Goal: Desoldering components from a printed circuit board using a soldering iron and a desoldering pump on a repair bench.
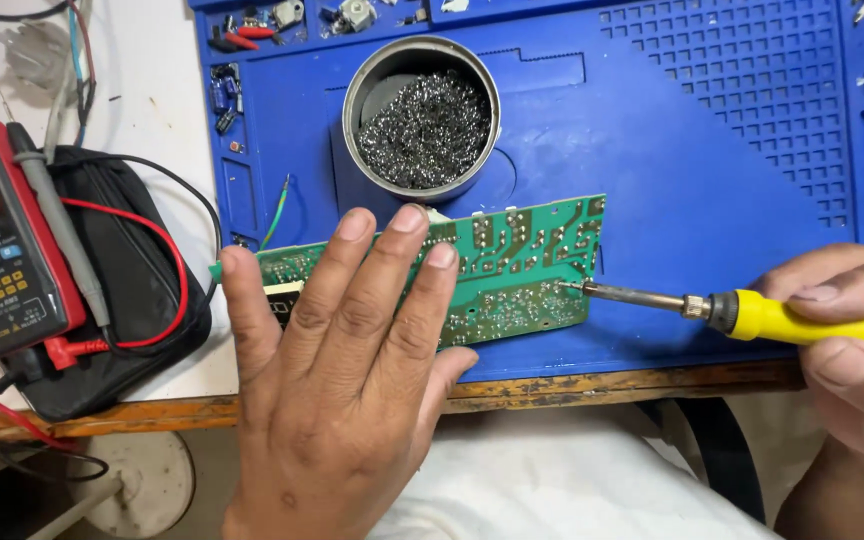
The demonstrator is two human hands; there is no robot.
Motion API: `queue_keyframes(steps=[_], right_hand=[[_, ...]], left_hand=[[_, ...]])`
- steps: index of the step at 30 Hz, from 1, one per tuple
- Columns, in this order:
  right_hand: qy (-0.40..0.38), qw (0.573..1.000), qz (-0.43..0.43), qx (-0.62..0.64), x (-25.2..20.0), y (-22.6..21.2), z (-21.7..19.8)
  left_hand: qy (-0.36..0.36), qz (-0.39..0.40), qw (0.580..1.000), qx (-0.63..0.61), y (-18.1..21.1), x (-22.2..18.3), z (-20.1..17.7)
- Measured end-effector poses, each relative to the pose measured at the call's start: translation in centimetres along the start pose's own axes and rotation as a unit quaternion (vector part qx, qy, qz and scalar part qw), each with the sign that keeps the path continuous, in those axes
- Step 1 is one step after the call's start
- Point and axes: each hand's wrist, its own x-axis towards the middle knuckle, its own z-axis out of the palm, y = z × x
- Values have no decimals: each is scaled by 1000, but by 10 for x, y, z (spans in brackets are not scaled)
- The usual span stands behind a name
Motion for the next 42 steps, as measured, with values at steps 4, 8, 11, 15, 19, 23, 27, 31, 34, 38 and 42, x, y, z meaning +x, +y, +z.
queue_keyframes(steps=[4, 8, 11, 15, 19, 23, 27, 31, 34, 38, 42], right_hand=[[-12, 999, -16, -32, -6, 14, -10], [-21, 999, -12, -46, -3, 6, -6], [-21, 998, 1, -54, -3, 0, -8], [-20, 999, 11, -43, -7, 2, -9], [5, 999, 20, -50, -15, -11, 7], [15, 999, 7, -36, -21, -11, 16], [38, 999, 19, -21, -18, -20, 28], [42, 999, -11, 20, -17, -7, 23], [47, 999, 0, 25, -19, -18, 29], [42, 999, -22, 26, -23, -5, 25], [70, 997, -23, 16, -17, -25, 41]], left_hand=[[0, 3, 1000, 2, 1, -1, 2], [10, 5, 1000, 6, 1, -1, 4], [11, 6, 1000, 12, 1, -3, 5], [15, 8, 1000, 2, 0, 3, 1], [-16, 16, 1000, 11, -6, 13, -7], [-12, 43, 999, 14, -14, 22, -11], [10, 64, 997, 31, -18, 33, -16], [-3, 69, 997, 35, -17, 37, -18], [-11, 57, 998, 26, -15, 37, -18], [-9, 42, 999, 15, -14, 33, -15], [-4, 41, 999, 19, -13, 31, -12]])
